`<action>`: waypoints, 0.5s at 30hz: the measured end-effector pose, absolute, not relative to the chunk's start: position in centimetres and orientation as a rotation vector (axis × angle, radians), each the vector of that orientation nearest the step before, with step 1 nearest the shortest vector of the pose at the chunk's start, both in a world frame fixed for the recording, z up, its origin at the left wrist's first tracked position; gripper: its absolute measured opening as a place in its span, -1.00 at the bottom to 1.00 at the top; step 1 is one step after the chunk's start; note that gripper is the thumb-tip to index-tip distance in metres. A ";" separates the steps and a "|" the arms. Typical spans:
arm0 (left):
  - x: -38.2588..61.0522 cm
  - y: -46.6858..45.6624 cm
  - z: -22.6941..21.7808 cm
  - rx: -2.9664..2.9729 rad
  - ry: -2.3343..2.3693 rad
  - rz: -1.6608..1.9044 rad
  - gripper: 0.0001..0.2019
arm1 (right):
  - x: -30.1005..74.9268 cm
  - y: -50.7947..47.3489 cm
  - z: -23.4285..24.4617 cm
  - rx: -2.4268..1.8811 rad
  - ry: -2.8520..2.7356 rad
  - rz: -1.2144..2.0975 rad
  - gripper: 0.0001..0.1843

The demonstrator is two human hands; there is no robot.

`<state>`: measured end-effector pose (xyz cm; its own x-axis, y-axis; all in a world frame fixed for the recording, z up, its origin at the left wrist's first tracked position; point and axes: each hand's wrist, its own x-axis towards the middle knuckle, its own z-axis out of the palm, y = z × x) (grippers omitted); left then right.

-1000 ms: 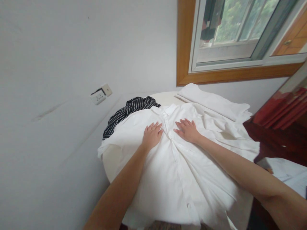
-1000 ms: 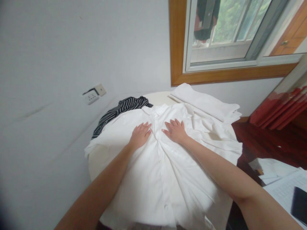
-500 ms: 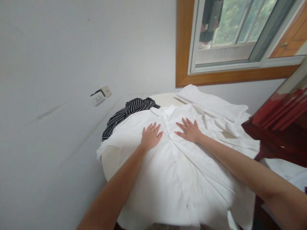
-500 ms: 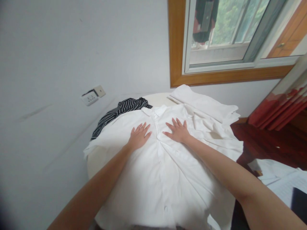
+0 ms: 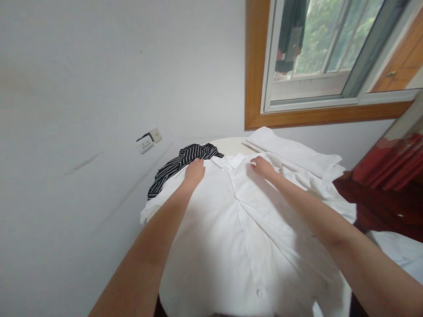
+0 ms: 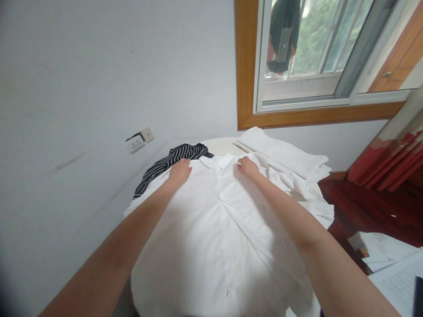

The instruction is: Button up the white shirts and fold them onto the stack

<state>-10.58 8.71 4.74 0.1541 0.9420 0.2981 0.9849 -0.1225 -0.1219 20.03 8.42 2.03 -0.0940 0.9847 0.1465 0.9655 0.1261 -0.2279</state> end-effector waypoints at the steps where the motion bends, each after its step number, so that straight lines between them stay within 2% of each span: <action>1: -10.6 9.6 5.0 -2.133 -1.890 -0.190 -0.64 | 20.1 9.6 2.3 -1.917 -2.130 0.109 -0.58; 8: -10.5 11.6 3.5 -2.096 -1.996 -0.172 -0.68 | 20.4 13.9 1.5 -1.986 -2.041 0.083 -0.50; 15: -11.2 12.0 3.1 -2.012 -2.073 -0.522 -0.77 | 20.4 14.9 1.1 -1.991 -1.956 0.058 -0.63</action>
